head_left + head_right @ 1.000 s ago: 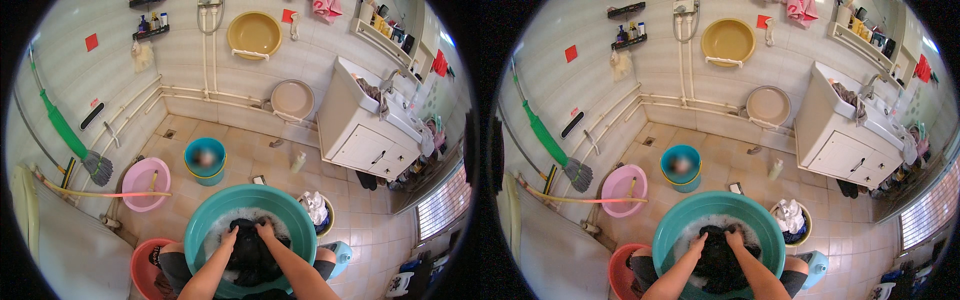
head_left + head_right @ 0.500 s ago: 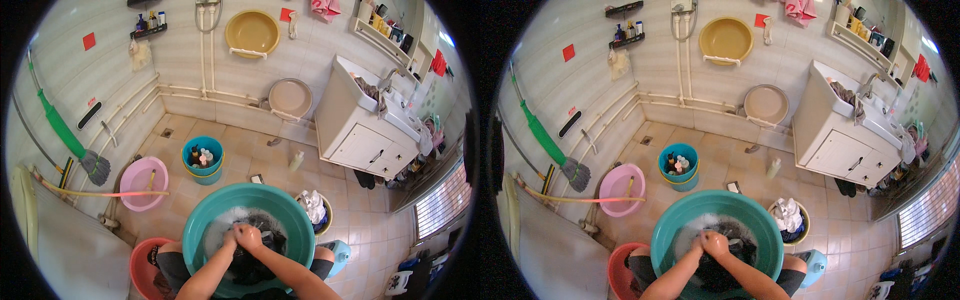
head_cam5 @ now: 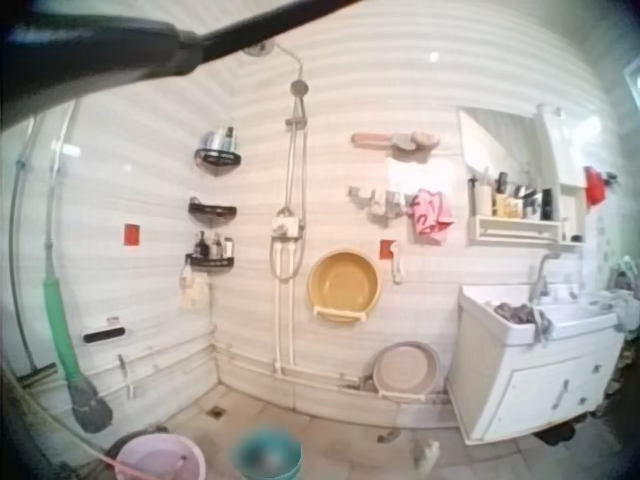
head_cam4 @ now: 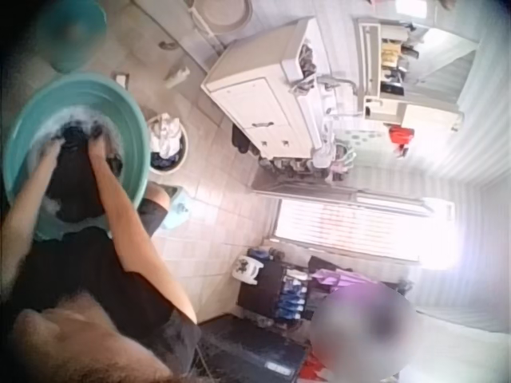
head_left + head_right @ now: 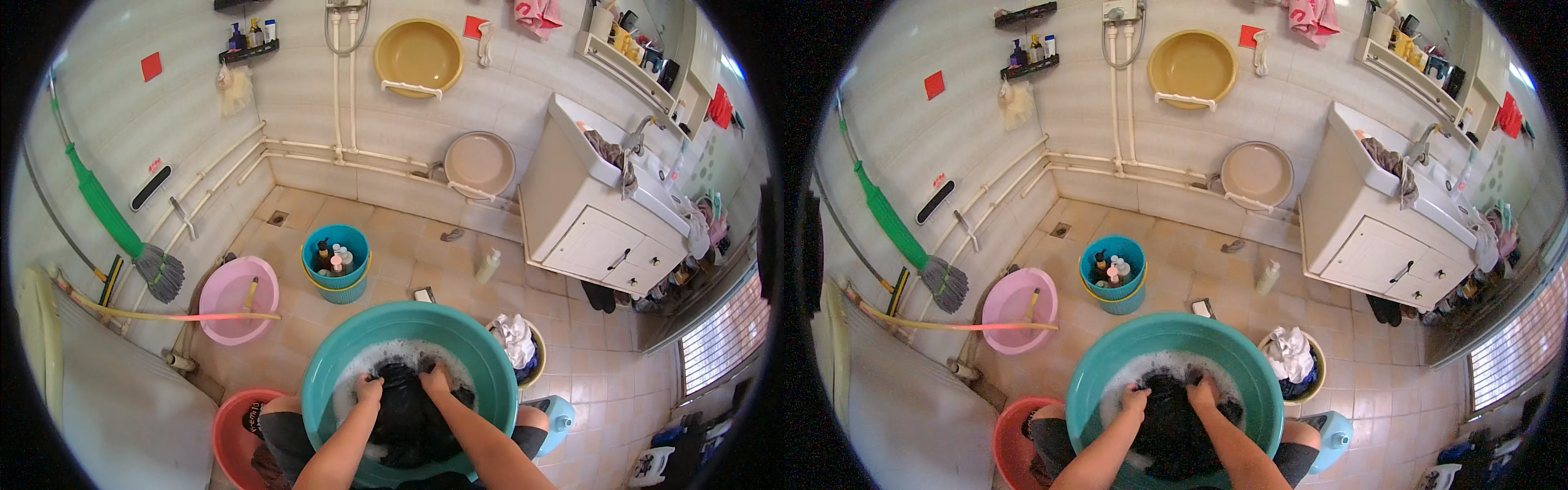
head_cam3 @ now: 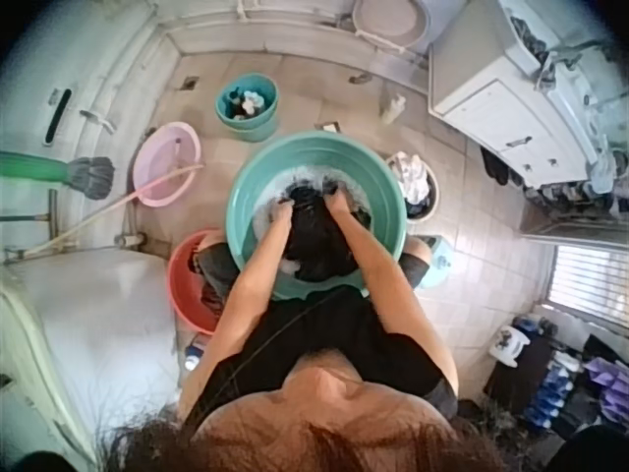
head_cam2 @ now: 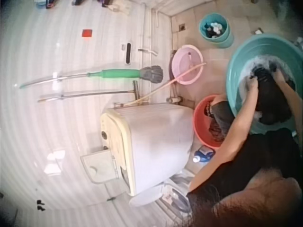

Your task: The person sits on a small stool and hand-washes a dark garment in a teal basin filled with soapy water. They scrub and agitate the fabric, then wring it out and place it into a pink basin. Finally, they pour the soapy water from the teal basin into a blue bucket.

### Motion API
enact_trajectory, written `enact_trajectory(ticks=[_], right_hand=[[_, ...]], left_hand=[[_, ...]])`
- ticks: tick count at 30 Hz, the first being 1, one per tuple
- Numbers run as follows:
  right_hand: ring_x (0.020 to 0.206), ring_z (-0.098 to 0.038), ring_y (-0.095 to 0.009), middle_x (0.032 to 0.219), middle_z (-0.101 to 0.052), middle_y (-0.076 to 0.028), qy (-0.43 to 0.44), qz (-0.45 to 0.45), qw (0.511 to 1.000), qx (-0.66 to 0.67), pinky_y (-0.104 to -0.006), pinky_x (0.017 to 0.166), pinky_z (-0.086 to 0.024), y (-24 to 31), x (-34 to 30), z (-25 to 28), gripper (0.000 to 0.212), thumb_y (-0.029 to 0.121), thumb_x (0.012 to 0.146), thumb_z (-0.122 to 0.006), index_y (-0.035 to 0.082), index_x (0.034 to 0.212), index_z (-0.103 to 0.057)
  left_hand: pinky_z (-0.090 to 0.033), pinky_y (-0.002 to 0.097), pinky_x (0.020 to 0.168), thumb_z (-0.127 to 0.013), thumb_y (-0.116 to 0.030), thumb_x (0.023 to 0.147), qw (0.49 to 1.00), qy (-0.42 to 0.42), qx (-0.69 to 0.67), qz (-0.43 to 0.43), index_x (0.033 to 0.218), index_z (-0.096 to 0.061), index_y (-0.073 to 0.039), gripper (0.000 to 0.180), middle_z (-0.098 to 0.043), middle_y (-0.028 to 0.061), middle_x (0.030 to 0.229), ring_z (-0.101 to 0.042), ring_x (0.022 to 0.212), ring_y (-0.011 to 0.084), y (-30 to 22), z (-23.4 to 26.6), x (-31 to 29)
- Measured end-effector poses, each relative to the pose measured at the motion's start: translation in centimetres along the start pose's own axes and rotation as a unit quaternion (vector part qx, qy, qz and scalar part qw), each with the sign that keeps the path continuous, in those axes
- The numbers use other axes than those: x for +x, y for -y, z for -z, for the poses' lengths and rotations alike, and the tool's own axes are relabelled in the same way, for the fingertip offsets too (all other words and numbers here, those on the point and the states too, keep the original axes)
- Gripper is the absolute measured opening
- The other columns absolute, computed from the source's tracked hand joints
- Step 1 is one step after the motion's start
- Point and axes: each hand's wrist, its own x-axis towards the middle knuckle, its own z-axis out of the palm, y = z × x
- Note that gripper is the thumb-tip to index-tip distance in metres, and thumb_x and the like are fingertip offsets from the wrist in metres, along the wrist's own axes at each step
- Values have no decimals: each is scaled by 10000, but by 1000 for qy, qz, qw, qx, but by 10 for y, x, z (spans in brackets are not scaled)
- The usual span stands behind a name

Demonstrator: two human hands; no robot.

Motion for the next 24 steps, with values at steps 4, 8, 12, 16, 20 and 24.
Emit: enact_trajectory(ticks=[4, 8, 12, 16, 20, 24], right_hand=[[902, -567, -314, 1025, -572, -137, -50, 314, 940, 123, -386, 735, -468, -9, -6, -41, 389, 315, 768, -590, 88, 1079, -535], [793, -576, -311, 904, -582, -116, -4, 431, 898, 88, -369, 673, -469, 34, -123, -10, 230, 275, 764, -613, 67, 859, -594], [573, -572, -320, 737, -586, -120, -71, 476, 876, 28, -395, 515, -473, 37, -120, -8, 268, 306, 805, -561, 60, 703, -599], [547, -560, -345, 671, -596, -159, -137, 437, 889, 25, -405, 510, -466, 41, -86, -14, 338, 307, 824, -522, 40, 638, -613], [602, -549, -392, 653, -572, -206, -173, 318, 929, 71, -455, 573, -449, 46, -50, -7, 408, 361, 831, -488, 24, 636, -609], [735, -582, -346, 764, -595, -194, -107, 116, 981, 109, -437, 658, -451, 26, -7, 7, 412, 411, 811, -528, 10, 773, -612]], left_hand=[[-434, 433, 790, -647, -441, 730, 945, 165, -280, 37, 1141, -492, -62, 581, -528, 138, 1080, -515, 963, 290, 6, -11, 15], [-434, 440, 756, -581, -482, 757, 894, 265, -320, 169, 1047, -569, -58, 514, -521, 151, 1103, -520, 955, 280, 26, -6, 48], [-428, 421, 757, -587, -448, 760, 928, 249, -268, 66, 1010, -577, -42, 478, -545, 143, 1043, -529, 919, 278, 5, -13, 10], [-422, 403, 757, -593, -414, 763, 975, 160, -143, -52, 973, -584, -26, 442, -569, 135, 984, -538, 884, 275, 11, -25, 19], [-414, 375, 757, -604, -360, 766, 971, 71, -182, -138, 937, -586, -4, 395, -595, 119, 905, -548, 836, 265, 2, -23, 4], [-411, 326, 727, -626, -252, 779, 962, 51, -176, -203, 891, -574, -1, 280, -562, 93, 870, -520, 802, 208, -43, -13, -48]])
